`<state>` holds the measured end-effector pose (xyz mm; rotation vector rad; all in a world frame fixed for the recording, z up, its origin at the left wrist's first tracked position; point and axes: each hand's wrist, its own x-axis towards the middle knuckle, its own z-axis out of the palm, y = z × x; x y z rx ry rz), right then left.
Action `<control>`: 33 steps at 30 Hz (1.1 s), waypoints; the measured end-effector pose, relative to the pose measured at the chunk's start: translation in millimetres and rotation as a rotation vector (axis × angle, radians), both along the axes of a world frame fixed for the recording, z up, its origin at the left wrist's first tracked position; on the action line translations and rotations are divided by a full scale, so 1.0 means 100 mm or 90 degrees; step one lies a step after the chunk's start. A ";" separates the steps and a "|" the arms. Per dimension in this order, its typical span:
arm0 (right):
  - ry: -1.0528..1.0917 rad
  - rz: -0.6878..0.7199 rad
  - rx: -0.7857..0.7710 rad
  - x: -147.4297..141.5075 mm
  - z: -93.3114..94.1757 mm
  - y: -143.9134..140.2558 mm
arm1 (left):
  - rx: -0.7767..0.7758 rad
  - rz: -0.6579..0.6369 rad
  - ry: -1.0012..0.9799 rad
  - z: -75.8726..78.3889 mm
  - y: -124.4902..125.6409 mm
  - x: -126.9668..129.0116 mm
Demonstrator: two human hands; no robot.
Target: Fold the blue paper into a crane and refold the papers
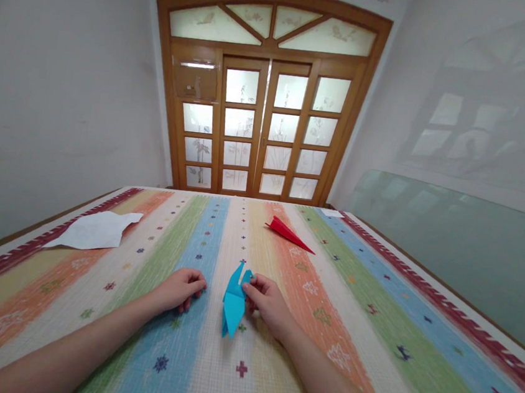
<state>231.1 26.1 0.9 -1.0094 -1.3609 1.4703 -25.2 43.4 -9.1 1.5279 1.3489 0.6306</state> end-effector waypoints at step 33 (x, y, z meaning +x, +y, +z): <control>-0.041 0.028 0.079 -0.04 -0.06 -0.05 | 0.062 -0.046 0.098 0.10 -0.12 -0.01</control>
